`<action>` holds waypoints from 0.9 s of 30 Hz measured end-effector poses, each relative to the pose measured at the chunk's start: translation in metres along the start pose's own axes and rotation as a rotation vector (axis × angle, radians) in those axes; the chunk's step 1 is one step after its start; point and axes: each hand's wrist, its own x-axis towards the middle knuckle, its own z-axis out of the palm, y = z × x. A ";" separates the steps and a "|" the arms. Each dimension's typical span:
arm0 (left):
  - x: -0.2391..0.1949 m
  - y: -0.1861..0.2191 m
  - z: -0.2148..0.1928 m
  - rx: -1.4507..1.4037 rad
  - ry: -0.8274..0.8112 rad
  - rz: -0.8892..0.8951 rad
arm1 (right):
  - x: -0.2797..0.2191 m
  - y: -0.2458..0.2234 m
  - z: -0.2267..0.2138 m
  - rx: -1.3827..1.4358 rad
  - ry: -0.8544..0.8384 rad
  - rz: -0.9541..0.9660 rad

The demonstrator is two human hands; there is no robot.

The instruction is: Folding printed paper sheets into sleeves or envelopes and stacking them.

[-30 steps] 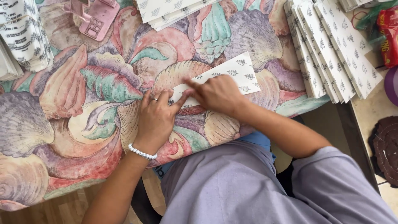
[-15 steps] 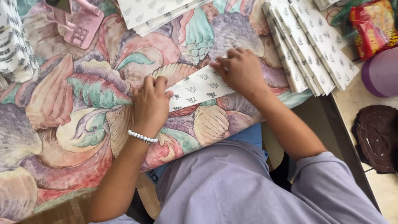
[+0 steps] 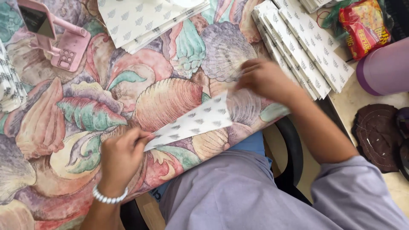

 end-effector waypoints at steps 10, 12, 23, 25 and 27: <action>0.065 0.081 -0.027 -0.073 -0.013 0.493 | 0.043 -0.116 0.000 -0.262 0.255 -0.144; 0.070 0.082 -0.036 -0.064 0.075 0.535 | 0.044 -0.118 0.007 -0.064 0.243 -0.100; 0.092 -0.019 -0.052 0.008 0.218 0.160 | -0.072 0.053 -0.106 0.070 0.099 0.870; 0.104 -0.028 -0.044 0.086 0.278 0.153 | -0.092 0.108 -0.108 0.042 0.211 0.884; 0.123 -0.029 -0.031 0.008 0.260 0.231 | -0.107 0.170 -0.094 -0.175 0.023 0.946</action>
